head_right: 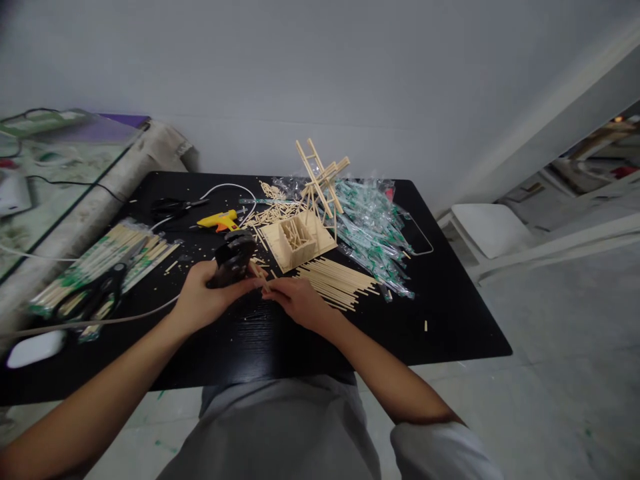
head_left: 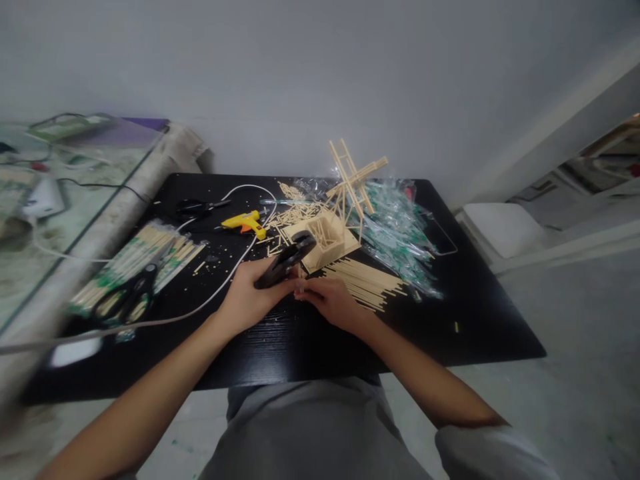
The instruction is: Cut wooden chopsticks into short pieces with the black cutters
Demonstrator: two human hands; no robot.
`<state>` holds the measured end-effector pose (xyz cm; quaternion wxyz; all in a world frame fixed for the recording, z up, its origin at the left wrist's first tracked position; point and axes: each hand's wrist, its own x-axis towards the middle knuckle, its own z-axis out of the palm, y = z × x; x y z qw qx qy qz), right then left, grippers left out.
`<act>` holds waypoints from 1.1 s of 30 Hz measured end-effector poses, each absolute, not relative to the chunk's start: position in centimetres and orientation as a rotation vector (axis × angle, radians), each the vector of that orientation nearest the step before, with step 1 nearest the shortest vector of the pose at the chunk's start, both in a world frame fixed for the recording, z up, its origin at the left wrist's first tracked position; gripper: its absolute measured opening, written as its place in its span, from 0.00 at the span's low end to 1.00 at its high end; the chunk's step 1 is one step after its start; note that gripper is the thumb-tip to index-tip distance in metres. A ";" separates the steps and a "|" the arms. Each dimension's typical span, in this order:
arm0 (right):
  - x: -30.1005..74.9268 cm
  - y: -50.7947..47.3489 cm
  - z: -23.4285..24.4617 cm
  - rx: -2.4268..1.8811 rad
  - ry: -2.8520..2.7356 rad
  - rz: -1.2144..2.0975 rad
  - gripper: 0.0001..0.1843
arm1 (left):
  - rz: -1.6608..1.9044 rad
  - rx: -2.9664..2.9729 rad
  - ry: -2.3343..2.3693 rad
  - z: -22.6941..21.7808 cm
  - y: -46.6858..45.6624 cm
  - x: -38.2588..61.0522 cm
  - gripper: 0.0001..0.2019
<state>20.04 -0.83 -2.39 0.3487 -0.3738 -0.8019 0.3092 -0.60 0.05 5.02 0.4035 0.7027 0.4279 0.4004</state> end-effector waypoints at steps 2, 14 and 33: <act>20.0 -0.9 -2.4 -0.978 -2.081 0.786 0.09 | 1.018 1.721 1.076 5.2 0.0 -0.4 0.08; 20.0 -0.8 -2.9 -1.007 -2.093 0.864 0.05 | 1.044 1.598 1.133 5.6 0.0 -0.1 0.07; 19.8 -0.9 -2.9 -1.017 -2.096 0.827 0.05 | 1.122 1.572 1.259 5.7 -0.9 0.4 0.04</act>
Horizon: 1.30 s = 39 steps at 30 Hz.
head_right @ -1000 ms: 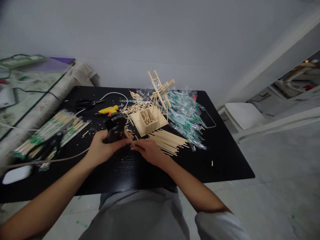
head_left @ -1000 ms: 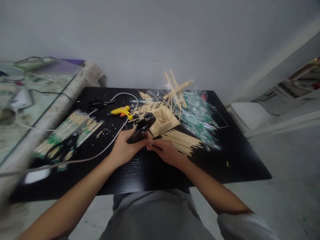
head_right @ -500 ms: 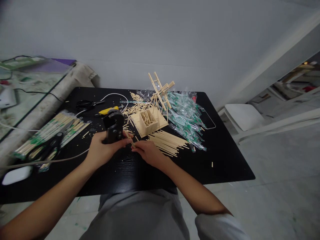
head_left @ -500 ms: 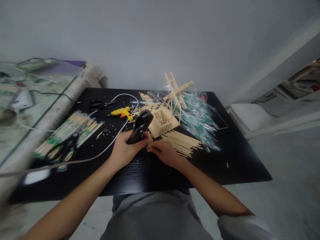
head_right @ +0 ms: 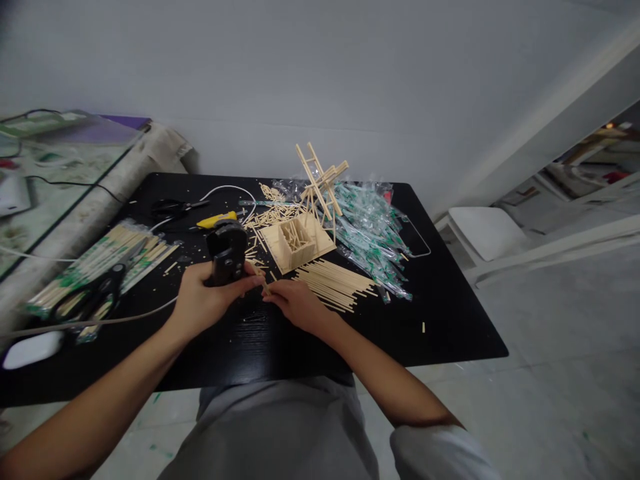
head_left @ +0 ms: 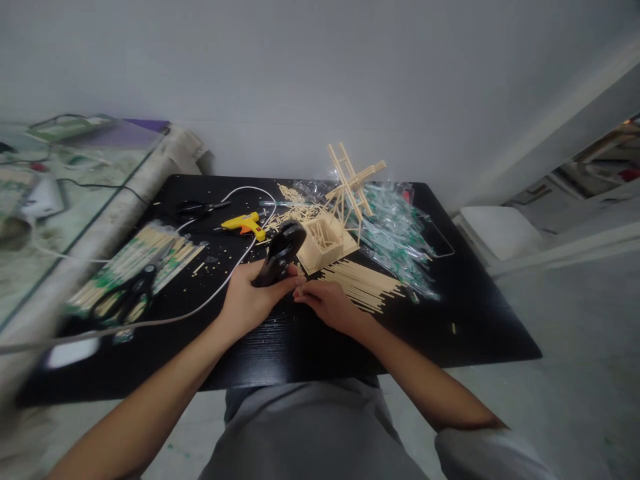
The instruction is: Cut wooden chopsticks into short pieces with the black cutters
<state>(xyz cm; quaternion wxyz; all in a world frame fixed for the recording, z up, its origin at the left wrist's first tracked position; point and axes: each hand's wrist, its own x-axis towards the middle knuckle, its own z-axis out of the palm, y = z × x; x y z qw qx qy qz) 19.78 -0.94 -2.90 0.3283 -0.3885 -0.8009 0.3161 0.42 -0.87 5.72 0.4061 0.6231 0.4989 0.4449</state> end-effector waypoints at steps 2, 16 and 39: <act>19.8 -0.9 -2.8 -1.023 -2.091 0.846 0.05 | 1.121 1.596 1.255 5.9 -0.8 0.4 0.04; 19.7 -1.3 1.9 -1.027 -1.867 0.900 0.10 | 1.131 1.629 1.245 5.6 -0.7 0.3 0.06; 19.0 -1.4 1.0 -1.033 -1.822 0.722 0.11 | 0.516 2.479 1.609 8.6 -1.7 -6.9 0.23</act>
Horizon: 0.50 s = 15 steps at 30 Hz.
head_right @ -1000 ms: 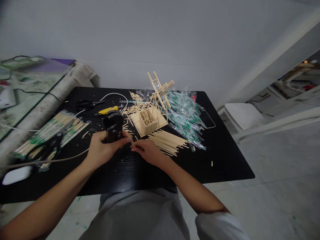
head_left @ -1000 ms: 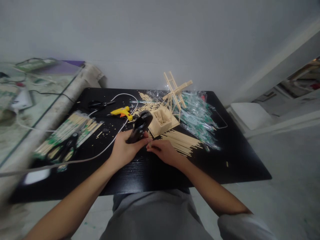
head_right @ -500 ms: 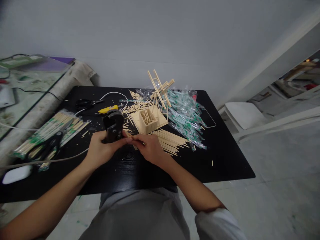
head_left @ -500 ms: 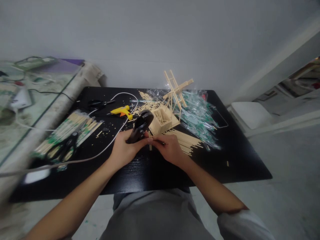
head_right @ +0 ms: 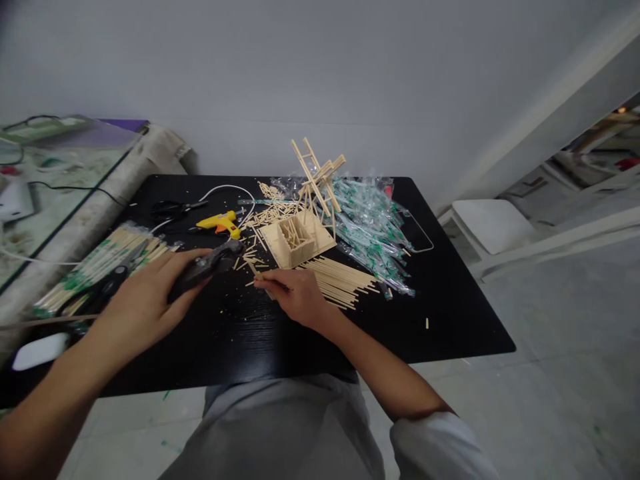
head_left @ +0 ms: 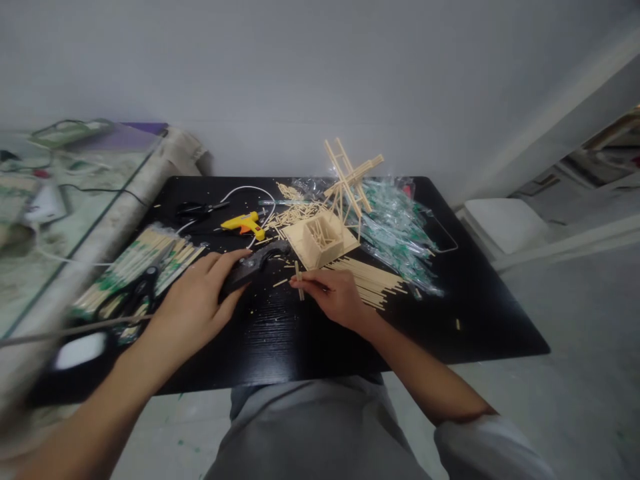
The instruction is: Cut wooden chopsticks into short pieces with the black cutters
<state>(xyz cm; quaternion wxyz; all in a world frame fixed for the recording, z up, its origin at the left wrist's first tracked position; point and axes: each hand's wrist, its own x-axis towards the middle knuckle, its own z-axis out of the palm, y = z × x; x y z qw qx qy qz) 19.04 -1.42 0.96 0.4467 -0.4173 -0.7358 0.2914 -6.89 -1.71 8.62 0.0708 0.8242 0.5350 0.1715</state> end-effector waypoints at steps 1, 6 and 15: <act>19.0 -1.4 0.9 -1.023 -1.822 0.725 0.11 | 0.423 2.538 1.651 8.7 -1.9 -7.0 0.25; 18.9 -1.1 0.7 -0.957 -1.843 0.605 0.12 | 0.150 2.754 1.728 8.9 -2.5 -5.9 0.26; 19.4 -1.1 -0.1 -1.020 -1.934 0.522 0.09 | 0.002 2.900 1.697 9.3 -3.1 -3.9 0.25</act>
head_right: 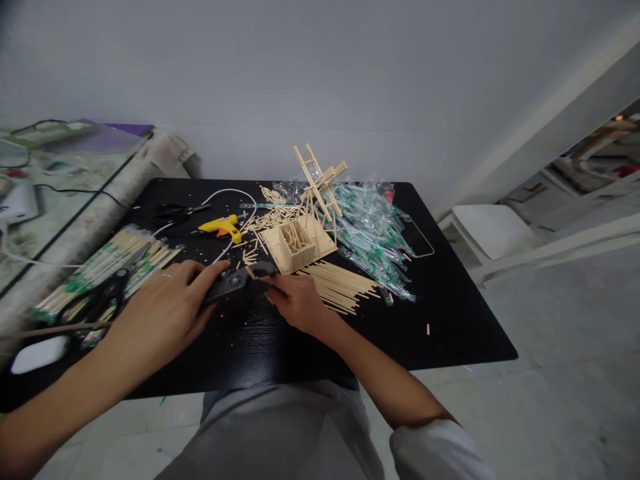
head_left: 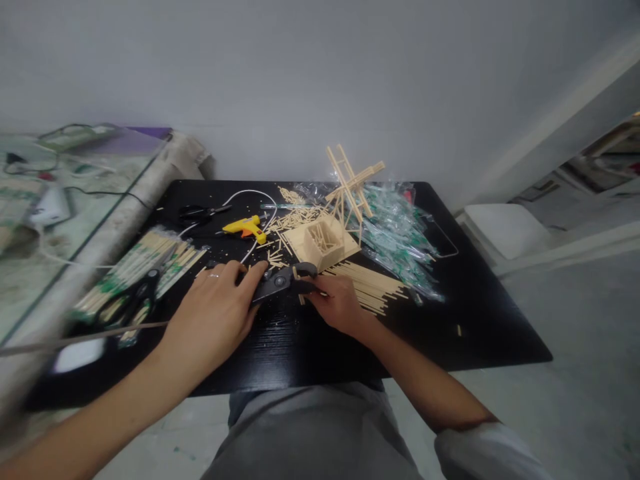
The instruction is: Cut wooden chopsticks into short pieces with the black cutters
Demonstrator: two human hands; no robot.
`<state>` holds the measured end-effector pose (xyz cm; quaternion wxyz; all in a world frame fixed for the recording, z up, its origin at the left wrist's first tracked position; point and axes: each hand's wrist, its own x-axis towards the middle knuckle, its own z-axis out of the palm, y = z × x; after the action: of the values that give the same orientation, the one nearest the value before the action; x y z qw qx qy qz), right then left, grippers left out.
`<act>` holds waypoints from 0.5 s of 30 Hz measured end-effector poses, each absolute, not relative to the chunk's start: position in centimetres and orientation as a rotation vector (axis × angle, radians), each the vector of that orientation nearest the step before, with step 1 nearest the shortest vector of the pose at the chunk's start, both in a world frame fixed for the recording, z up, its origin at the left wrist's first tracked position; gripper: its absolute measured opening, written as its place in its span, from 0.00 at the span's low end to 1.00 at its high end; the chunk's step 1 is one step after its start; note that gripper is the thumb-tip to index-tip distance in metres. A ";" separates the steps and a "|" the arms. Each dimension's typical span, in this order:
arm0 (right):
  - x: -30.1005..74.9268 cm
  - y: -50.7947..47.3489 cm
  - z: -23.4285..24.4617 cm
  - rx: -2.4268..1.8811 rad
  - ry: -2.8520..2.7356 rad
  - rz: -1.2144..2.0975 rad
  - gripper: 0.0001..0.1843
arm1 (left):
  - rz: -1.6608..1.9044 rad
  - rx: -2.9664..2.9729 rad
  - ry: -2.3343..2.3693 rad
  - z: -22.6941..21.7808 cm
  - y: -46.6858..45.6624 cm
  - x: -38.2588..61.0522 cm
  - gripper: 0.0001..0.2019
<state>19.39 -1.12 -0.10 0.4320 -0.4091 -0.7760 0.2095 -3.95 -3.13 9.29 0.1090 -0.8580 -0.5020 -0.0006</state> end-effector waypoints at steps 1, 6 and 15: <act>19.4 -1.1 -0.1 -1.011 -1.938 0.520 0.09 | 0.011 -2.517 -1.480 9.3 -3.2 -3.9 0.25; 19.3 -1.1 -0.5 -1.036 -1.940 0.512 0.10 | 0.037 -2.501 -1.484 9.2 -3.4 -3.8 0.22; 19.4 -1.0 -0.6 -1.063 -1.958 0.486 0.13 | 0.057 -2.521 -1.416 9.3 -3.2 -3.8 0.14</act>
<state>19.40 -1.01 -0.65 0.4174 -0.4236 -0.7803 0.1935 -3.82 -3.23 9.29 0.1244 -0.8650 -0.4857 0.0194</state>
